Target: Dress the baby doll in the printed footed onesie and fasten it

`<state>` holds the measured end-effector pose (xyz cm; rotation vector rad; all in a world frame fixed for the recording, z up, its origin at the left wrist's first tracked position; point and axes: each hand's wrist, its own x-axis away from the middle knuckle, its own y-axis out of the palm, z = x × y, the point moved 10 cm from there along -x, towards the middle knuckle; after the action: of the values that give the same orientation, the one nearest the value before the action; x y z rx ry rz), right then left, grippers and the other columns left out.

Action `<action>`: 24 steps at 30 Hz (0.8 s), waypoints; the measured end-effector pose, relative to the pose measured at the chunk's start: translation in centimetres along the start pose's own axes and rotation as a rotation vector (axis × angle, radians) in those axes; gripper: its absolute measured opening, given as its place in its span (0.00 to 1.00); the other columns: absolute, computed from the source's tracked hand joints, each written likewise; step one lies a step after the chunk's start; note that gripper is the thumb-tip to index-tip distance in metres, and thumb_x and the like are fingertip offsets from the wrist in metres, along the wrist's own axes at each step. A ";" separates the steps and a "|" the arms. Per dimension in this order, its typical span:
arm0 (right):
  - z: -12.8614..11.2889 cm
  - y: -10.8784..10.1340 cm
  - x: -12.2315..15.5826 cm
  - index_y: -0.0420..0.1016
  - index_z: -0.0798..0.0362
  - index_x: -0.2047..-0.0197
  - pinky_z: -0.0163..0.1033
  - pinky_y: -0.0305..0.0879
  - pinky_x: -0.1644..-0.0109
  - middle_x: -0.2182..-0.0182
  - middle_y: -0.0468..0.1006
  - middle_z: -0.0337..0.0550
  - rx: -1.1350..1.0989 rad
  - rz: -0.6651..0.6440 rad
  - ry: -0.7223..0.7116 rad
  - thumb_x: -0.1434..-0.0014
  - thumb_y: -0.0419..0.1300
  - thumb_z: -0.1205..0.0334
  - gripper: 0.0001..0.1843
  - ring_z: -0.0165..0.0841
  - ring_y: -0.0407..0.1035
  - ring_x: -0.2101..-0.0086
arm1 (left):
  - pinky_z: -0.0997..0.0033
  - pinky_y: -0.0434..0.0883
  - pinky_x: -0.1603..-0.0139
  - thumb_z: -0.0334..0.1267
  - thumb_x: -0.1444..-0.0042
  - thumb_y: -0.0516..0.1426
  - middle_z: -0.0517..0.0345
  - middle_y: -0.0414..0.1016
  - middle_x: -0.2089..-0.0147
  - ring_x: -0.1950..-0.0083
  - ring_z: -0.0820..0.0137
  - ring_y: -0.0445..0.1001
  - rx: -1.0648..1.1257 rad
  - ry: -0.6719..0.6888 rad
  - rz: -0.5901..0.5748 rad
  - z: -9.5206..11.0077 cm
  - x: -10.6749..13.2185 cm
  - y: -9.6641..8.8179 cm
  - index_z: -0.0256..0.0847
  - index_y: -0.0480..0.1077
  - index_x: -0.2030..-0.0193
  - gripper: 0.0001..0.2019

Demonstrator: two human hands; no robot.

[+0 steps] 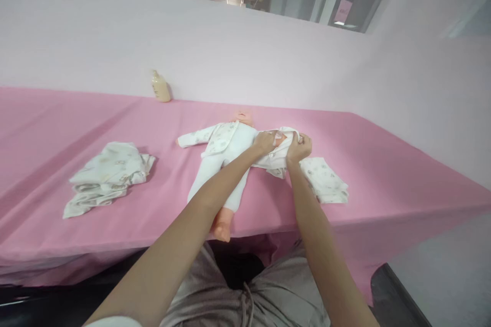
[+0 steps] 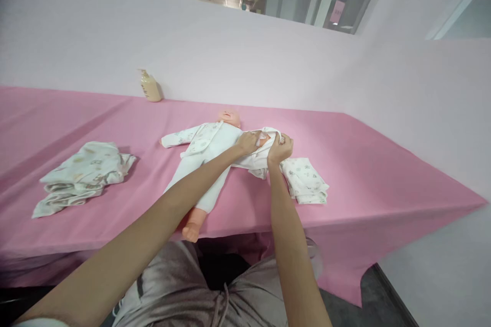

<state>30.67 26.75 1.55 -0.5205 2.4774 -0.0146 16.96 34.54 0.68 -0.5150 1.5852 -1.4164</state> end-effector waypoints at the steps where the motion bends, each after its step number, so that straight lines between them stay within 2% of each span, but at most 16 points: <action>1: 0.4 0.0 -0.1 0.71 0.55 0.69 0.36 0.60 0.57 0.70 0.68 0.42 0.008 0.003 0.032 0.44 0.55 0.58 0.09 0.32 0.64 0.67 | 0.65 0.66 0.52 0.44 0.39 0.46 0.43 0.74 0.50 0.51 0.59 0.73 -0.003 -0.014 0.005 -0.1 0.0 -0.1 0.33 0.57 0.39 0.24; 5: 2.2 1.7 0.4 0.67 0.53 0.72 0.38 0.59 0.52 0.65 0.71 0.45 0.004 -0.106 0.187 0.47 0.58 0.59 0.07 0.34 0.65 0.62 | 0.66 0.67 0.53 0.43 0.40 0.47 0.42 0.75 0.52 0.51 0.59 0.73 -0.016 -0.043 -0.004 -0.3 0.1 -0.2 0.31 0.64 0.44 0.22; 8: 3.4 3.0 0.9 0.64 0.52 0.71 0.39 0.60 0.55 0.68 0.72 0.45 0.003 -0.186 0.258 0.44 0.54 0.58 0.08 0.35 0.66 0.65 | 0.65 0.67 0.54 0.41 0.42 0.50 0.42 0.76 0.56 0.53 0.58 0.74 -0.031 -0.045 -0.031 -0.6 0.1 0.1 0.31 0.70 0.51 0.18; 14: 3.9 2.8 1.0 0.59 0.51 0.68 0.36 0.61 0.58 0.67 0.71 0.45 -0.005 -0.179 0.293 0.41 0.48 0.59 0.06 0.34 0.67 0.65 | 0.64 0.66 0.51 0.42 0.41 0.49 0.43 0.76 0.55 0.52 0.59 0.73 -0.024 -0.039 -0.047 -0.9 -0.1 0.5 0.34 0.72 0.52 0.18; 18: 2.5 2.2 1.2 0.57 0.50 0.70 0.35 0.61 0.61 0.70 0.70 0.42 -0.032 -0.170 0.252 0.41 0.50 0.58 0.08 0.32 0.66 0.67 | 0.63 0.65 0.50 0.41 0.40 0.49 0.46 0.77 0.55 0.51 0.59 0.72 0.021 -0.033 -0.058 -0.7 0.0 0.6 0.37 0.73 0.53 0.16; 22: -0.9 2.7 2.2 0.56 0.50 0.71 0.33 0.59 0.66 0.78 0.66 0.35 -0.166 -0.209 0.064 0.41 0.51 0.56 0.10 0.30 0.63 0.74 | 0.61 0.63 0.46 0.38 0.41 0.51 0.47 0.76 0.54 0.48 0.58 0.71 0.099 -0.059 -0.074 -0.8 0.1 0.8 0.38 0.74 0.56 0.13; 24: -2.5 3.5 3.5 0.57 0.50 0.71 0.33 0.58 0.68 0.81 0.64 0.33 -0.231 -0.270 -0.024 0.42 0.51 0.55 0.10 0.29 0.62 0.76 | 0.59 0.64 0.45 0.38 0.41 0.54 0.48 0.73 0.51 0.47 0.61 0.70 0.153 -0.082 -0.075 -1.1 0.2 0.7 0.38 0.71 0.52 0.12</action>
<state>25.37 28.44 1.16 -0.9448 2.3809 0.1711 16.12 35.22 -0.15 -0.5392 1.3931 -1.5398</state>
